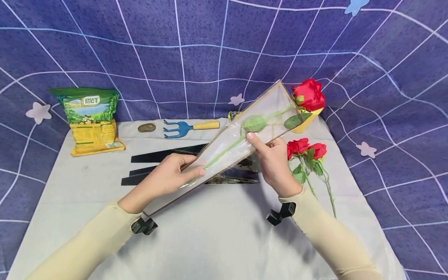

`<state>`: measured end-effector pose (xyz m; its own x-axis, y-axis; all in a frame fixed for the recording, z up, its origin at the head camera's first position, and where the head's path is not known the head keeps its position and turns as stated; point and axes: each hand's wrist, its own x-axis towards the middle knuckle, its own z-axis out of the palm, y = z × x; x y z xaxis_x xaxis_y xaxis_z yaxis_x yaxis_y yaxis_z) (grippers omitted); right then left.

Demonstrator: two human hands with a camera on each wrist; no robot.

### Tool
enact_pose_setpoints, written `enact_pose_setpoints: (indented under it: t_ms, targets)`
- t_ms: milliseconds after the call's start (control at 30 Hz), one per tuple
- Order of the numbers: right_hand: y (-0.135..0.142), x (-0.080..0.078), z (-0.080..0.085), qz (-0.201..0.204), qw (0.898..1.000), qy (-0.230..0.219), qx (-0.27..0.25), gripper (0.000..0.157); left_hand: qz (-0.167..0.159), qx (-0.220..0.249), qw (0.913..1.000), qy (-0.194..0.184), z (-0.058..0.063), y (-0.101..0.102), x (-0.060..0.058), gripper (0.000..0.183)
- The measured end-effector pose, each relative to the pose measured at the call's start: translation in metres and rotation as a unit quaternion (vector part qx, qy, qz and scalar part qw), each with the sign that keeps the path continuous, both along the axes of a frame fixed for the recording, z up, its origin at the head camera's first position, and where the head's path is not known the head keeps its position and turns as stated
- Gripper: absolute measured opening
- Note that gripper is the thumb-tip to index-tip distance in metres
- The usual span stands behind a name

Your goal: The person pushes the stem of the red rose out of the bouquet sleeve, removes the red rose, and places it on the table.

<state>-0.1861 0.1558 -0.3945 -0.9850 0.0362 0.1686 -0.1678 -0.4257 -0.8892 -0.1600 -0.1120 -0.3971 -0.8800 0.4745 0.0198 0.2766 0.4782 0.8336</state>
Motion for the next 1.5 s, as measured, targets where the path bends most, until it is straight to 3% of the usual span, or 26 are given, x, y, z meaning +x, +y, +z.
enact_pose_setpoints:
  t_ms: [167,333,600,933,1067,1300,1500]
  targets:
    - [0.000,0.000,0.000,0.015,0.999,0.006,-0.029,0.029,0.013,-0.018,0.9998,0.001,0.002,-0.001,-0.001,0.010]
    - [-0.002,-0.001,-0.002,-0.004,0.998,0.007,-0.063,0.026,0.011,-0.013,0.9998,-0.010,0.003,0.001,0.000,0.016]
    - [-0.016,0.003,-0.012,-0.042,0.999,0.011,0.012,0.022,0.018,-0.010,0.9998,0.004,0.005,0.007,0.003,0.018]
    - [-0.027,0.014,-0.018,-0.011,0.997,0.009,0.071,0.026,0.024,-0.011,0.9996,0.012,0.008,0.011,0.003,0.016]
    - [-0.025,0.014,-0.017,-0.021,0.997,0.010,0.073,0.027,0.023,-0.014,0.9994,0.022,0.008,0.010,0.002,0.009]
    - [-0.020,0.012,-0.015,-0.022,0.998,0.009,0.063,0.027,0.003,-0.027,0.9995,0.012,0.007,0.001,0.001,0.014]
    - [-0.010,0.007,-0.008,-0.017,1.000,0.005,0.015,0.026,-0.014,-0.026,0.9995,-0.012,0.005,-0.008,0.003,0.017]
